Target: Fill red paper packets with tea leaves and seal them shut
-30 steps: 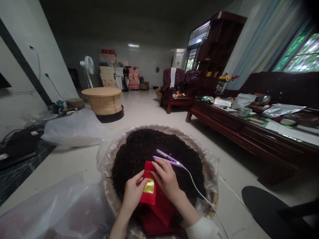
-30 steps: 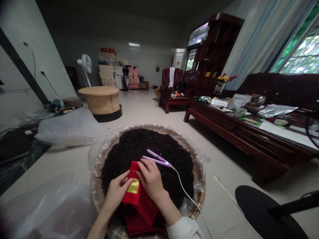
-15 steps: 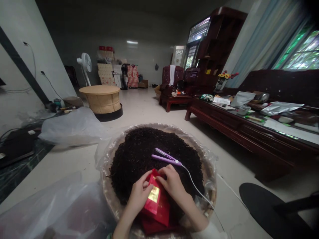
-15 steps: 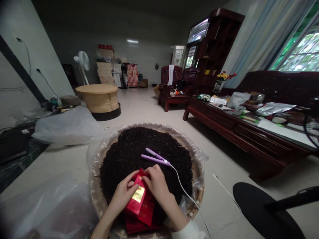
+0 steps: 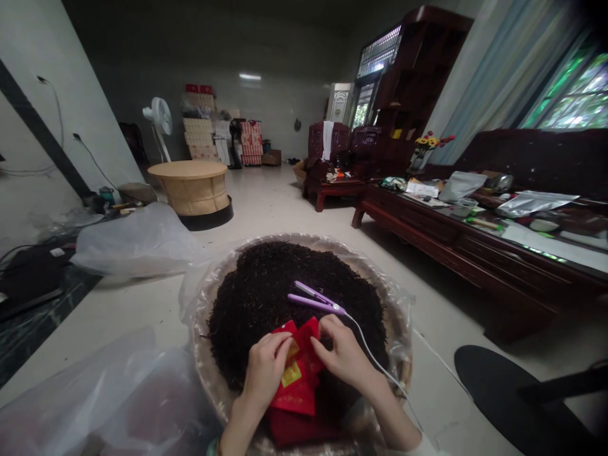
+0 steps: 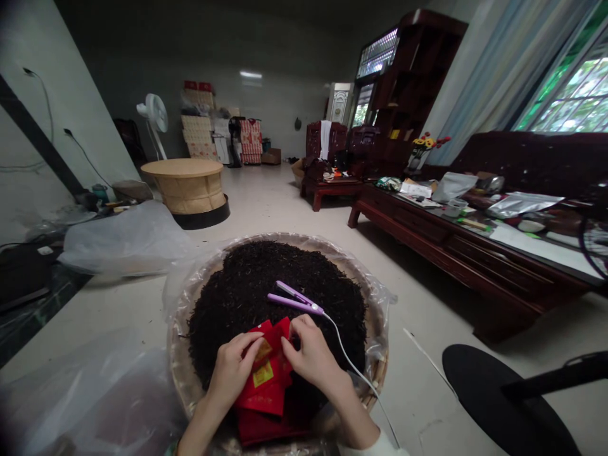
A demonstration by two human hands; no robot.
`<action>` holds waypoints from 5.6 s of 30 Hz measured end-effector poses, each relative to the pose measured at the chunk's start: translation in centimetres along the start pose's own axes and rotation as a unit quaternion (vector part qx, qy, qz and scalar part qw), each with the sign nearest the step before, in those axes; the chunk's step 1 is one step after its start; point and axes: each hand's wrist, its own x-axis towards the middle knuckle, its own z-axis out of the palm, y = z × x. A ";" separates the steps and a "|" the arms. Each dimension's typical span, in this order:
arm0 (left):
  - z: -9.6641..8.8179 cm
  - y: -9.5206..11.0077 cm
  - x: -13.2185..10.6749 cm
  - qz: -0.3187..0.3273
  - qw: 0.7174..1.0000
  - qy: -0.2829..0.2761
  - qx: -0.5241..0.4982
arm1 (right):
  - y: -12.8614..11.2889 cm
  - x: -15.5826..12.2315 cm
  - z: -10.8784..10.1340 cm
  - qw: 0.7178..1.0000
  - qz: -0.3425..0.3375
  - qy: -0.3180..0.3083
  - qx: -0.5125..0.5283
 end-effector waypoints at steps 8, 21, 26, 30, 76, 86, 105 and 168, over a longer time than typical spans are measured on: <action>-0.8 0.2 0.4 -0.078 0.995 0.005 -0.068 | 0.0 0.3 1.1 0.995 0.016 -0.010 0.102; -2.7 -1.1 0.8 -0.071 0.994 0.053 -0.064 | -1.1 1.2 2.1 0.874 0.140 -0.243 0.397; -3.1 -2.0 1.2 -0.118 0.982 0.146 -0.026 | -1.9 1.8 2.8 0.866 0.122 -0.218 0.433; -3.6 -2.7 1.7 -0.109 0.984 0.137 0.017 | -2.0 2.5 3.5 0.827 0.129 -0.254 0.486; -5.9 -7.9 2.1 -0.089 0.968 0.214 0.097 | -1.2 9.6 8.9 0.931 -0.118 -0.164 -0.304; -5.4 -7.3 3.1 -0.089 0.974 0.193 0.076 | -0.9 10.0 7.7 0.918 -0.166 -0.215 -0.289; -4.2 -7.1 5.0 -0.066 0.981 0.158 0.092 | 1.1 13.7 8.1 0.786 0.265 -0.080 0.553; -3.8 -5.8 7.4 -0.138 0.950 0.193 0.203 | -3.1 10.7 6.5 0.903 -0.123 -0.289 -0.292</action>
